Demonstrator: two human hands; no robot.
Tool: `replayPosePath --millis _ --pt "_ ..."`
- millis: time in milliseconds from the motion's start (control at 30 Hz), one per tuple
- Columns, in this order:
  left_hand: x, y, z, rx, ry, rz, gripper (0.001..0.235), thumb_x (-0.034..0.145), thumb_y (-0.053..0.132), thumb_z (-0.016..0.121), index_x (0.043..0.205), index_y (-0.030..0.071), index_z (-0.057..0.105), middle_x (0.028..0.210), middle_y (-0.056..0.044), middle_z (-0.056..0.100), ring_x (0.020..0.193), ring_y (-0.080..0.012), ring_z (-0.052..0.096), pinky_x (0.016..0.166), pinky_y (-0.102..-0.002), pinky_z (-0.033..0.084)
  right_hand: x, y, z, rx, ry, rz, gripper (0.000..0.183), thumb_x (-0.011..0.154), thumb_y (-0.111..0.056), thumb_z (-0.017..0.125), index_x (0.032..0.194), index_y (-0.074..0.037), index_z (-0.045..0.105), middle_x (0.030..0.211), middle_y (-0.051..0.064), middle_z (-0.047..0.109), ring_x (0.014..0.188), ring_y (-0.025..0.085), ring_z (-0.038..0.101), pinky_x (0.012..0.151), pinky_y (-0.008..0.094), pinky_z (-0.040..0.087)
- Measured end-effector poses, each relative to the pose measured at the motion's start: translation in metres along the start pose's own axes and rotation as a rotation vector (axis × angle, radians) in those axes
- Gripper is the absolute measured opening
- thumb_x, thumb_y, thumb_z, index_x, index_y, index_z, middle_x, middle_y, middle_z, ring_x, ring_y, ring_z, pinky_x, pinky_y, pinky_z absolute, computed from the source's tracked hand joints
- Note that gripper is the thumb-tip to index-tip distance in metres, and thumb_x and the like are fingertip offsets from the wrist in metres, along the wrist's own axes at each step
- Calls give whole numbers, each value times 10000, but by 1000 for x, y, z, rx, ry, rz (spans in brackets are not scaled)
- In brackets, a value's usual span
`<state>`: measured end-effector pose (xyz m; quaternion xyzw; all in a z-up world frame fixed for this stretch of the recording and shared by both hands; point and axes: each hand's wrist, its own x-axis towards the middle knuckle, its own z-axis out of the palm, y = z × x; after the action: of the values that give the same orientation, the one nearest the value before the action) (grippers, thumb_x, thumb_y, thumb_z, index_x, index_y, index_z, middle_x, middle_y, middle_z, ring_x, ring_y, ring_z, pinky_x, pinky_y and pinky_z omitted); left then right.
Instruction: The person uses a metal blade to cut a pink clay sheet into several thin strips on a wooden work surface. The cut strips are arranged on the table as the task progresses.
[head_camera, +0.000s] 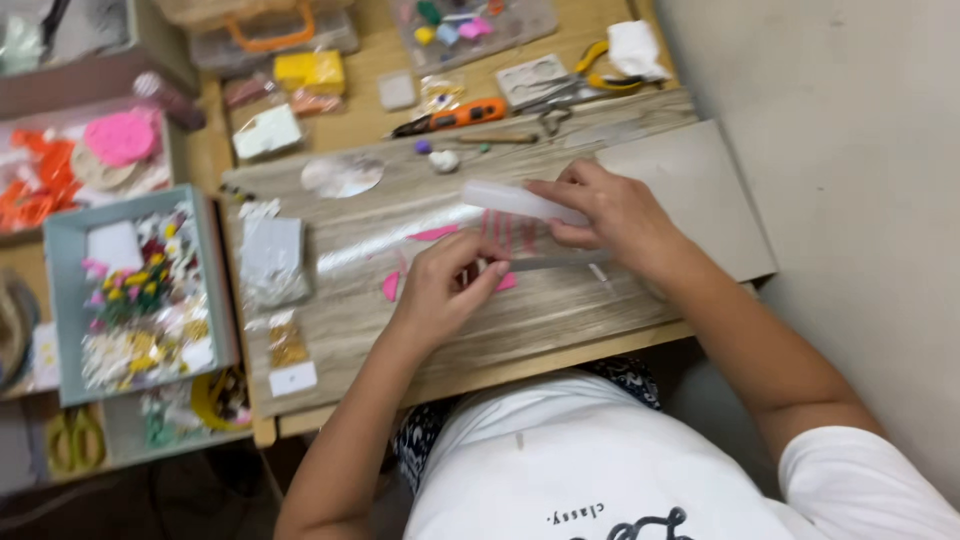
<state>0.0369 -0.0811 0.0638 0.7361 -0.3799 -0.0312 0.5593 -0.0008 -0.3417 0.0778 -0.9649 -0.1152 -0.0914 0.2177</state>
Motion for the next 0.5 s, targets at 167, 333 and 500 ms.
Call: replayPosePath --millis 167,333,500 --pt "-14 7 -16 -9 9 -5 77 934 185 714 993 135 717 838 -91 689 676 -288 663 603 -375 535 17 -10 18 -6 -74 -164 416 894 -369 733 1293 -256 716 1068 65 674 923 328 705 745 446 580" --pt "-28 3 -28 1 21 -29 84 928 181 701 993 131 685 850 -103 679 691 -310 667 628 -413 537 43 -26 35 11 -151 -218 374 891 -356 756 1227 -194 734 1089 49 692 951 313 711 748 433 579" --pt "-37 -8 -40 0 26 -105 55 942 198 683 976 155 685 827 -55 667 642 -235 650 588 -346 529 81 -43 51 -2 -220 -328 357 896 -370 731 1221 -222 716 1078 8 677 943 261 708 733 394 581"
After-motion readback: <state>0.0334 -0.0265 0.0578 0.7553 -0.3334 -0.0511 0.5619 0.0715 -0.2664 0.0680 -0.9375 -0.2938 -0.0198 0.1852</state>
